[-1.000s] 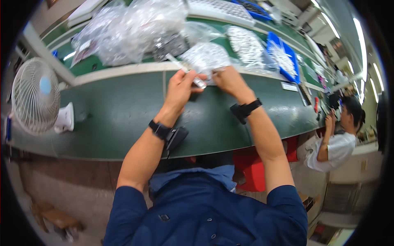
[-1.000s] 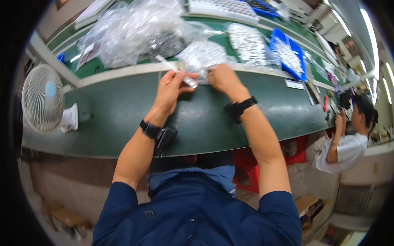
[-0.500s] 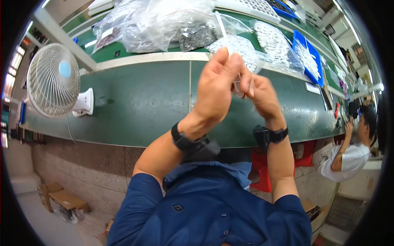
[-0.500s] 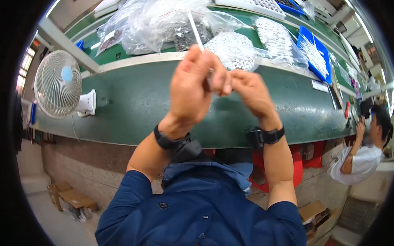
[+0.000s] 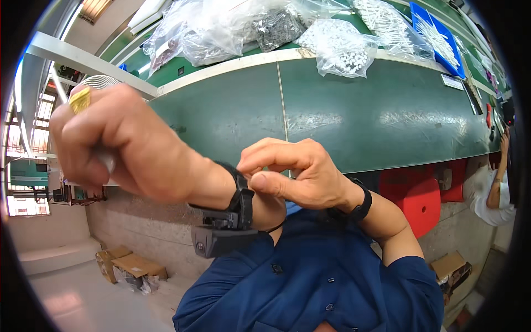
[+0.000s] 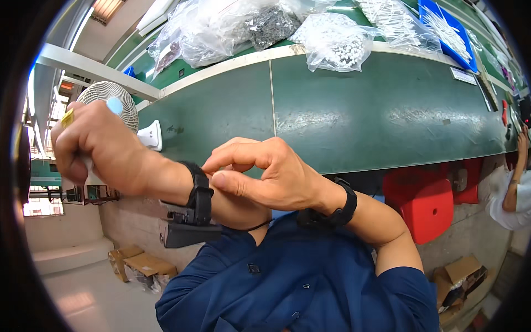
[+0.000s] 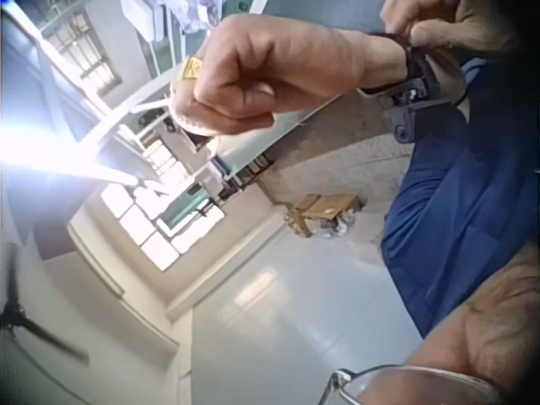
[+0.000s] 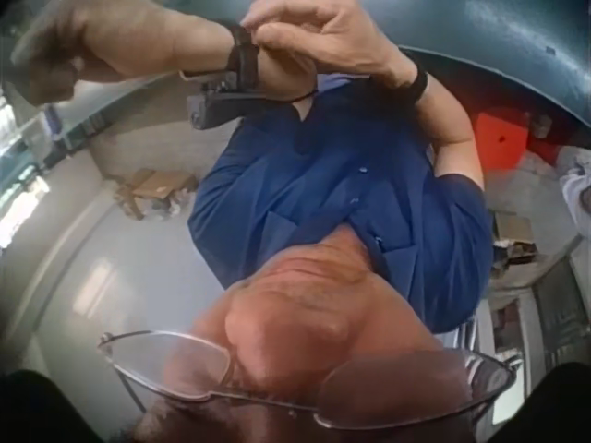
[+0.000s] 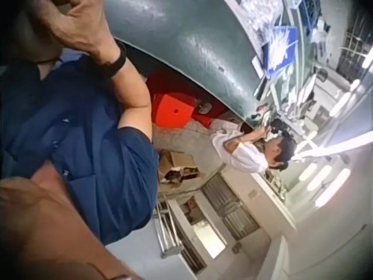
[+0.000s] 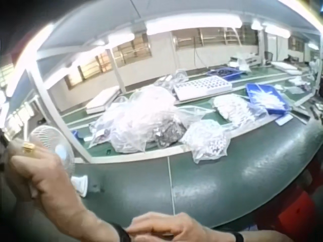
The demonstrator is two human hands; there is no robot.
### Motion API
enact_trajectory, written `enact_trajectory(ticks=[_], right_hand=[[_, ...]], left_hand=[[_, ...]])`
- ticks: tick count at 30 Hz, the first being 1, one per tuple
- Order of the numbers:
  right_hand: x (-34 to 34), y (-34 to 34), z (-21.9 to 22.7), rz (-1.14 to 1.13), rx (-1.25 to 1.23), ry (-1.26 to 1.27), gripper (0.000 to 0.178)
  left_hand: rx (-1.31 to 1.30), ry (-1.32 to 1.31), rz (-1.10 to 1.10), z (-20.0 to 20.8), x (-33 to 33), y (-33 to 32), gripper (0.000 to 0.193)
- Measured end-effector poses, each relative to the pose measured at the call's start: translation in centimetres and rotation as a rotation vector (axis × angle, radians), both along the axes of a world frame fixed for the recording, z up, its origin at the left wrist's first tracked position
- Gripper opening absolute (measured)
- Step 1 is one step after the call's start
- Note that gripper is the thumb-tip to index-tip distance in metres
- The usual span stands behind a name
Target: The recorder is assembling small white plastic components onto a white tube at a factory workstation.
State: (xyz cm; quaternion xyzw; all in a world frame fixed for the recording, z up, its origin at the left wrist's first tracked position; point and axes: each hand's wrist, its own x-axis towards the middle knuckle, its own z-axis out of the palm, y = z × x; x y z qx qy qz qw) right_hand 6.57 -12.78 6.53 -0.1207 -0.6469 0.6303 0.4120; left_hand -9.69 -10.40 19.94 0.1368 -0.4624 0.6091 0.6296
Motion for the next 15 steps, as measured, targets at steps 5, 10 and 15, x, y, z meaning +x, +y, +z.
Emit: enact_trajectory(ticks=[5, 10, 15], right_hand=[[0.1, -1.1, 0.1, -0.179, 0.138, -0.004, 0.027], [0.4, -2.4, 1.3, -0.278, 0.221, -0.019, 0.039], [0.4, -3.2, 1.8, -0.271, 0.12, -0.176, 0.046]], left_hand=[[-0.061, 0.024, 0.067, -1.1, 0.3, 0.5, 0.038], [-0.095, 0.052, 0.183, -1.8, 0.3, 0.9, 0.039], [-0.141, 0.161, 0.294, -2.7, -0.3, 1.3, 0.043]])
